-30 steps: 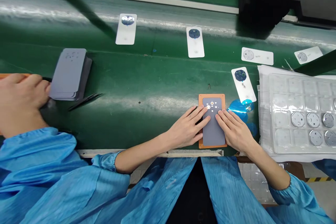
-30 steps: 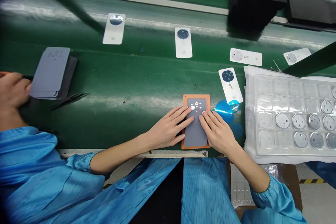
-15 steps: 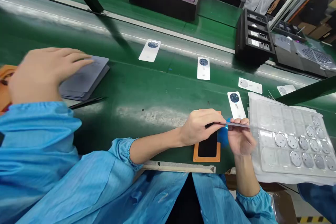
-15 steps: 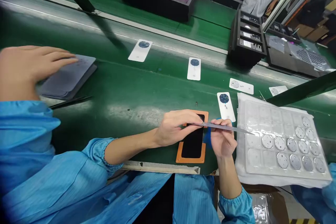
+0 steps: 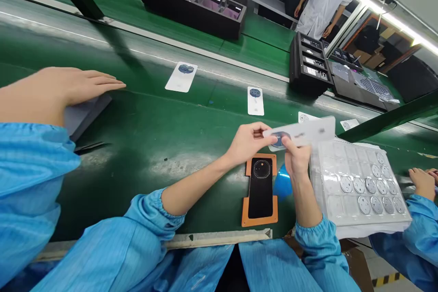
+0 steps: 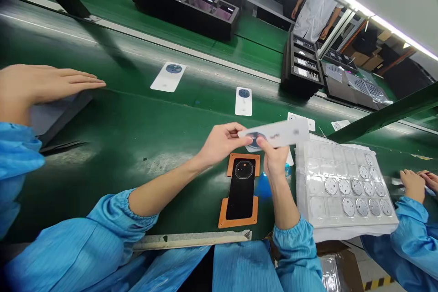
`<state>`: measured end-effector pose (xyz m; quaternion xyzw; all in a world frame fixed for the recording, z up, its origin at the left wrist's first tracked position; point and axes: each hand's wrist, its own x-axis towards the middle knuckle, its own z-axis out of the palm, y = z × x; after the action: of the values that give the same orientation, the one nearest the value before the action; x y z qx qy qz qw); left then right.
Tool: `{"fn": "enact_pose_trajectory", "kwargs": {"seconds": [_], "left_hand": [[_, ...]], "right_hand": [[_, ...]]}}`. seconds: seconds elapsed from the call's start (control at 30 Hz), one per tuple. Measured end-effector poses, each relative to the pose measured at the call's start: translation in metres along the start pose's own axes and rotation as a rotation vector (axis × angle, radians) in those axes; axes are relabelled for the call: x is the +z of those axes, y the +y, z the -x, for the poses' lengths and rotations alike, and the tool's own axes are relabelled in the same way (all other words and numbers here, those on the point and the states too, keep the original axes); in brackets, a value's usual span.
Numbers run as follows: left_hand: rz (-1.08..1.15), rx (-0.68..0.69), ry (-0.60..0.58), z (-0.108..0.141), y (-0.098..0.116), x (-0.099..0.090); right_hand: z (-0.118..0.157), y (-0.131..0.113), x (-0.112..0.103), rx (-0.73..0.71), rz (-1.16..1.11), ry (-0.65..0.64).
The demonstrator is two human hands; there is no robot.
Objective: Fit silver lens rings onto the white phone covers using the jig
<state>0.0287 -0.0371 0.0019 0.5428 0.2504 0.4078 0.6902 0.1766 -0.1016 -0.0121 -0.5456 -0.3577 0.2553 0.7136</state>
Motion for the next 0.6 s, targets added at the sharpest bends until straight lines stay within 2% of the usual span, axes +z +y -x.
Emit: {"fn": "enact_pose_trajectory", "kwargs": {"seconds": [0.1, 0.13, 0.2, 0.27, 0.33, 0.4, 0.5, 0.6], "left_hand": [[0.011, 0.087, 0.135, -0.019, 0.013, -0.021], [0.022, 0.112, 0.176, -0.023, 0.019, -0.030], [0.056, 0.153, 0.241, -0.027, 0.032, -0.049], [0.087, 0.209, 0.305, -0.028, 0.045, -0.066], [0.103, 0.268, 0.366, -0.026, 0.057, -0.080], [0.095, 0.312, 0.408, -0.024, 0.065, -0.089], [0.044, 0.347, 0.420, -0.022, 0.070, -0.093], [-0.057, 0.375, 0.407, -0.021, 0.069, -0.091]], "right_hand": [[-0.064, -0.003, 0.019, 0.035, -0.059, -0.014], [-0.083, -0.001, 0.022, 0.083, -0.020, -0.030], [-0.110, 0.009, 0.027, 0.244, 0.207, -0.121], [-0.120, 0.024, 0.030, 0.379, 0.460, -0.239], [-0.120, 0.041, 0.035, 0.418, 0.634, -0.316], [-0.122, 0.054, 0.045, 0.377, 0.767, -0.318], [-0.135, 0.066, 0.073, 0.283, 0.964, -0.259], [-0.150, 0.073, 0.104, 0.306, 1.111, -0.217]]}}
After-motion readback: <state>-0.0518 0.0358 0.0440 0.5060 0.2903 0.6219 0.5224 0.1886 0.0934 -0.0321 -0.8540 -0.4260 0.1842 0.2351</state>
